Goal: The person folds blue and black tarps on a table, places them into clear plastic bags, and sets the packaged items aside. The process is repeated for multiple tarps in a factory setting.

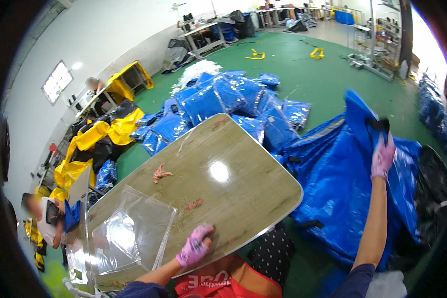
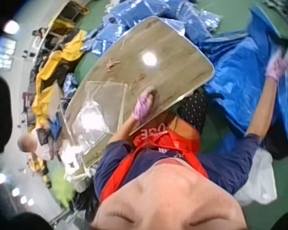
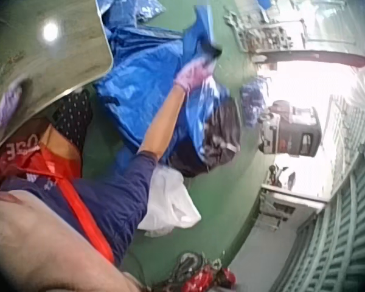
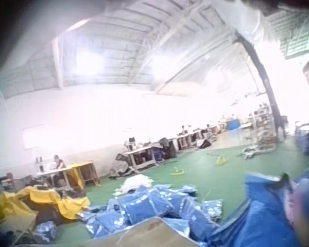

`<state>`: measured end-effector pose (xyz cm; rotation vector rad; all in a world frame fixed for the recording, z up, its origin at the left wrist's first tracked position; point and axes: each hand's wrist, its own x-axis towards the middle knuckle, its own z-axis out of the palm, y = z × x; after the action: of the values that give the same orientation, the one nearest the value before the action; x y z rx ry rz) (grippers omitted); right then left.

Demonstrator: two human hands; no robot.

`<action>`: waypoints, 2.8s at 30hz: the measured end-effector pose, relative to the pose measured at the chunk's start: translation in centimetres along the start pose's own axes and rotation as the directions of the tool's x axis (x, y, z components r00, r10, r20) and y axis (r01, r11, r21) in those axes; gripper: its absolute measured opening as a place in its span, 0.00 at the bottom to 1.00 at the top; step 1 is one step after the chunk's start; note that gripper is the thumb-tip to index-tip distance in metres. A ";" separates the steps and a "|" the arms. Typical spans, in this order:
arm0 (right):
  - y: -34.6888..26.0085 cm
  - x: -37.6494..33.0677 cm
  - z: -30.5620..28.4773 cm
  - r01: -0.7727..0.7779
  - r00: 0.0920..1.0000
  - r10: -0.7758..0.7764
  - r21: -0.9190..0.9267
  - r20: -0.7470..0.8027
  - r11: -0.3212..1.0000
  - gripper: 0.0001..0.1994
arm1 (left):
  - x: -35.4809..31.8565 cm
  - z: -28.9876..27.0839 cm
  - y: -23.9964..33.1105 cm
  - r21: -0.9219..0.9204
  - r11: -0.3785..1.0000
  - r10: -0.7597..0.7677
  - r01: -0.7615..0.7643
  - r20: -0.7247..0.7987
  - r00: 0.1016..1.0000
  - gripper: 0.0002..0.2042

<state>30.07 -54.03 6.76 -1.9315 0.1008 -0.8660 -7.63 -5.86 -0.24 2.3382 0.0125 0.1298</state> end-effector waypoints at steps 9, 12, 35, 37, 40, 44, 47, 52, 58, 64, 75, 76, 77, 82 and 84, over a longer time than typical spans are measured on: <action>-32.4 -32.6 -11.0 0.371 0.162 -0.948 0.874 0.274 0.315 0.21 | 7.8 -14.9 3.4 -0.969 0.093 -0.106 0.227 0.217 0.970 0.38; -29.5 -46.7 -9.6 0.323 -0.040 -0.857 0.818 0.513 0.475 0.32 | 5.1 -23.3 2.9 -0.957 0.199 -0.005 0.211 0.215 0.977 0.45; -4.5 -14.9 6.0 0.218 0.731 0.456 -0.806 0.508 0.550 0.45 | -19.6 -25.2 -25.2 -0.160 0.710 -0.657 0.686 -0.500 0.564 0.27; -4.0 -14.9 6.1 0.528 0.677 0.210 -0.664 0.705 0.530 0.26 | -17.8 -28.5 -20.3 0.160 0.720 -0.377 0.675 -0.727 0.574 0.21; -8.1 -11.3 2.0 0.653 0.680 -0.238 -0.426 0.693 0.626 0.22 | -19.8 -32.8 -20.7 0.187 0.362 -0.559 0.913 -0.741 0.373 0.20; 6.7 -6.6 -3.6 0.632 0.630 0.253 -0.674 0.734 0.381 0.18 | -21.1 -32.0 -32.0 0.398 0.378 -0.409 0.836 -0.738 0.536 0.13; -7.2 -12.5 3.2 0.442 0.745 0.334 -0.802 0.577 0.400 0.22 | -23.7 -31.5 -25.5 0.467 0.096 -0.538 0.879 -0.719 0.440 0.20; -20.5 -14.3 11.6 0.696 0.559 0.239 -0.606 0.794 0.384 0.51 | -10.5 -21.0 -15.5 0.753 0.511 -0.037 0.415 -0.463 0.886 0.33; -14.4 -15.3 19.5 0.611 0.483 0.239 -0.520 0.842 0.597 0.51 | -4.8 -7.9 -4.9 0.502 0.785 0.174 -0.363 0.383 0.907 0.39; -10.4 -2.6 23.0 0.470 0.751 0.249 -0.760 0.611 0.448 0.24 | -5.3 -7.3 -5.2 0.328 0.803 0.252 -0.498 0.570 0.782 0.34; -32.1 -18.4 43.3 0.902 0.305 -0.540 -0.056 0.785 0.428 0.19 | -3.6 -9.0 -3.5 0.265 0.821 0.233 -0.505 0.653 0.721 0.35; -35.1 -19.4 42.1 0.913 0.344 -0.750 -0.016 0.564 0.407 0.18 | -2.4 -9.6 -4.4 0.176 0.910 0.234 -0.375 0.527 0.817 0.35; -38.7 -20.8 38.2 0.941 0.282 -0.908 0.096 0.310 0.325 0.19 | -1.2 -10.3 -6.0 0.200 0.923 0.270 -0.329 0.273 0.923 0.37; -37.8 -27.0 17.3 0.829 0.021 -0.925 0.511 0.379 0.228 0.24 | 0.7 -13.7 -13.4 0.510 0.850 -0.305 0.134 0.267 0.914 0.35; -29.7 -27.5 11.2 0.798 -0.139 -0.717 0.506 0.683 0.328 0.25 | 1.0 -14.1 -13.9 0.516 0.840 -0.372 0.167 0.323 0.870 0.34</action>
<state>8.06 -18.86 13.33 -2.1787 -1.9340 -0.3815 -7.56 13.94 -0.31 2.7758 0.1949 -0.5822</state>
